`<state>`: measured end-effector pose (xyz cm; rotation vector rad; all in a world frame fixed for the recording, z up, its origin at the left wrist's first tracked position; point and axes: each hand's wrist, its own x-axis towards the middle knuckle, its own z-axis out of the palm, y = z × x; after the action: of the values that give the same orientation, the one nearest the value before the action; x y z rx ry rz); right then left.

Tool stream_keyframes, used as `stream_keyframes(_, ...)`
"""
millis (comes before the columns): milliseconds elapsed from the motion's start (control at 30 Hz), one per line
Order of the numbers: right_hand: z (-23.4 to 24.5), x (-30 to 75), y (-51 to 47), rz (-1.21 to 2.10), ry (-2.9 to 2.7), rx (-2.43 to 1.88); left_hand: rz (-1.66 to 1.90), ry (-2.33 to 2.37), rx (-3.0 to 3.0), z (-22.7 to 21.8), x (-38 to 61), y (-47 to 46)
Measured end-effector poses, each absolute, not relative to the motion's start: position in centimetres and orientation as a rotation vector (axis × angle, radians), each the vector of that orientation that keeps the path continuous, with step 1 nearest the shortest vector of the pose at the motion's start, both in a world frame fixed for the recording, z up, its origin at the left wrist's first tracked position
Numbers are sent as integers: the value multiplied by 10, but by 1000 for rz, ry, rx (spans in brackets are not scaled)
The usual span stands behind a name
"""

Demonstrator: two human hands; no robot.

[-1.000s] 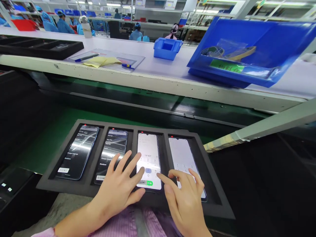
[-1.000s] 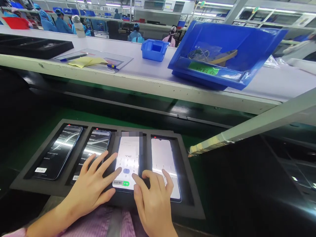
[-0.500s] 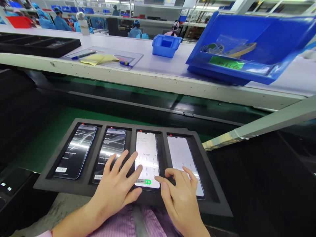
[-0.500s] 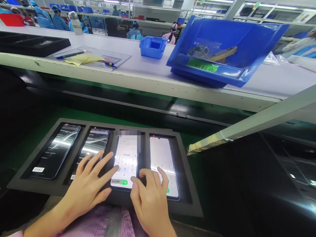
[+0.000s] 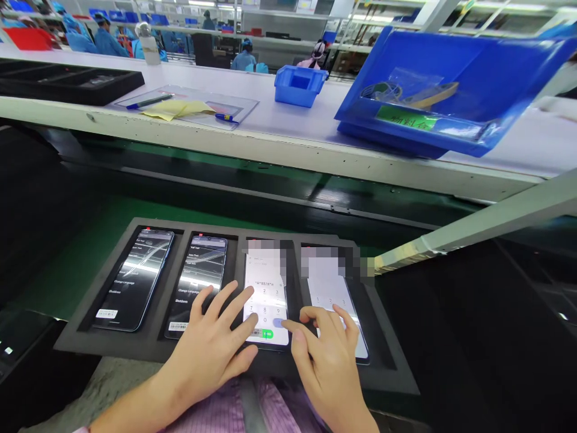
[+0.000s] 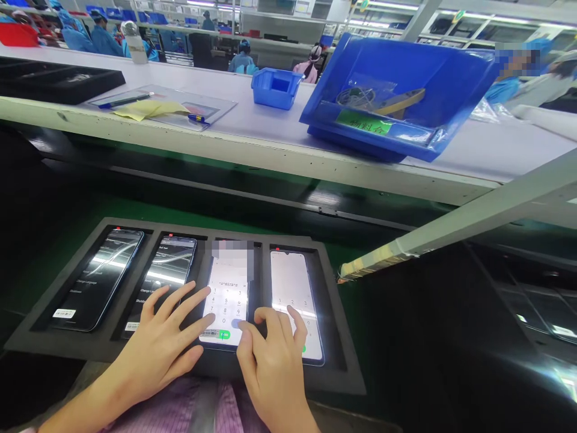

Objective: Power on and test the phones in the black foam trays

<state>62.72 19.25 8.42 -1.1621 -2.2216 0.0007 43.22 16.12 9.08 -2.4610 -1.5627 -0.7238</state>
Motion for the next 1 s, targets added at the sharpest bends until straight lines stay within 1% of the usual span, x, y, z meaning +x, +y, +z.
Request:
stream_keyframes(133, 87, 642, 195, -103, -2095, -1123, -720, -1571, -2472, 91, 430, 160)
stream_keyframes(233, 89, 666, 199, -233, -1898, -1212, -727, -1552, -2468, 94, 435, 159)
stream_keyframes(333, 87, 693, 201, -284, -1783, -1289, -783, -1479, -2468, 98, 455, 161)
stream_keyframes(467, 81, 713, 197, -217, -1881, -1306, -747, -1359, -2527, 98, 496, 169)
stream_keyframes(600, 78, 717, 192, -168, -2011, -1255, -652, -1359, -2521, 92, 521, 178)
stream_keyframes(800, 82, 721, 191, -193, -2060, -1271, -563, -1320, -2520, 92, 522, 181)
stream_keyframes(1000, 80, 721, 193, -175, -2065, -1349, -569, -1310, -2481, 96, 522, 181)
